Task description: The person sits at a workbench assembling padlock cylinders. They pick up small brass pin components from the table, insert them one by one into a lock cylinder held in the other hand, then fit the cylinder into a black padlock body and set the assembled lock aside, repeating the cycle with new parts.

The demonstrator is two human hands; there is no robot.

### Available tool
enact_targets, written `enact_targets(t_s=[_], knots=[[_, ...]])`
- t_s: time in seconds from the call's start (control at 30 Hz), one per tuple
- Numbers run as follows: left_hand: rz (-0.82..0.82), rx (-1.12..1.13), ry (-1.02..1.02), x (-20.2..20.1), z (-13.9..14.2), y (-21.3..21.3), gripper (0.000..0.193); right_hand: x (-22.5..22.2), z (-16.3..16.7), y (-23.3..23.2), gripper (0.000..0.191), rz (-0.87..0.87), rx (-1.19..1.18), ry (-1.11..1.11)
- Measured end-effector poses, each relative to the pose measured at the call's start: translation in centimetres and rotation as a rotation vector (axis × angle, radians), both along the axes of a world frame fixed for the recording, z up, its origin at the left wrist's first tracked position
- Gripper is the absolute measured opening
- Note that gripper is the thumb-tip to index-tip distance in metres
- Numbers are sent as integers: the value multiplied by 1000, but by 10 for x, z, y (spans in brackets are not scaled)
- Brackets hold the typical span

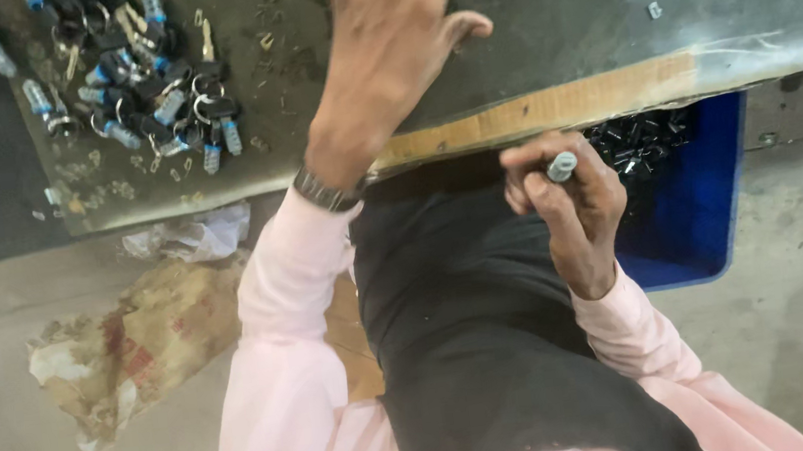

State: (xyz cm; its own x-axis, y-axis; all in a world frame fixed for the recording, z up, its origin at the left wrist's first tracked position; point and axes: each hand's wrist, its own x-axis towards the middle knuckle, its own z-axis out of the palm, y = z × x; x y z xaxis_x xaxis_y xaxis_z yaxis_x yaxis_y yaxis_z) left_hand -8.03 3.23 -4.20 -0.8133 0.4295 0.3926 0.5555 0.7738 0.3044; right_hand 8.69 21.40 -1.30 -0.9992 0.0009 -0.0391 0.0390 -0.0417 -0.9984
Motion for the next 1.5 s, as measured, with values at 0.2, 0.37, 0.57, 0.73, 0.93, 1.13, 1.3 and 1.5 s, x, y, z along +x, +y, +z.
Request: enact_targets(t_s=[0.2, 0.37, 0.57, 0.73, 0.93, 1.13, 1.3, 1.5], knots=[[43, 179, -150, 30, 24, -35, 57, -2, -19, 12, 20, -14, -322, -82], [15, 132, -234, 48, 29, -34, 59, -12, -6, 1, 20, 60, -148, 32], [-95, 35, -97, 64, 27, -22, 82, -16, 8, -3, 23, -3, 98, 69], [-97, 29, -182, 106, 29, -32, 39, -10, -11, 6, 27, -85, -216, -75], [19, 621, -383, 129, 34, -40, 16, -17, -19, -1, 33, -42, -492, -262], [190, 1274, -901, 134, 34, -26, 14, -21, 5, -22, 22, 7, -501, -196], [107, 1405, -929, 128, 33, -18, 16, -23, 15, -21, 29, 59, -371, -231], [56, 1234, -740, 127, 36, -23, 12, -20, 1, -19, 33, 47, -489, -305]])
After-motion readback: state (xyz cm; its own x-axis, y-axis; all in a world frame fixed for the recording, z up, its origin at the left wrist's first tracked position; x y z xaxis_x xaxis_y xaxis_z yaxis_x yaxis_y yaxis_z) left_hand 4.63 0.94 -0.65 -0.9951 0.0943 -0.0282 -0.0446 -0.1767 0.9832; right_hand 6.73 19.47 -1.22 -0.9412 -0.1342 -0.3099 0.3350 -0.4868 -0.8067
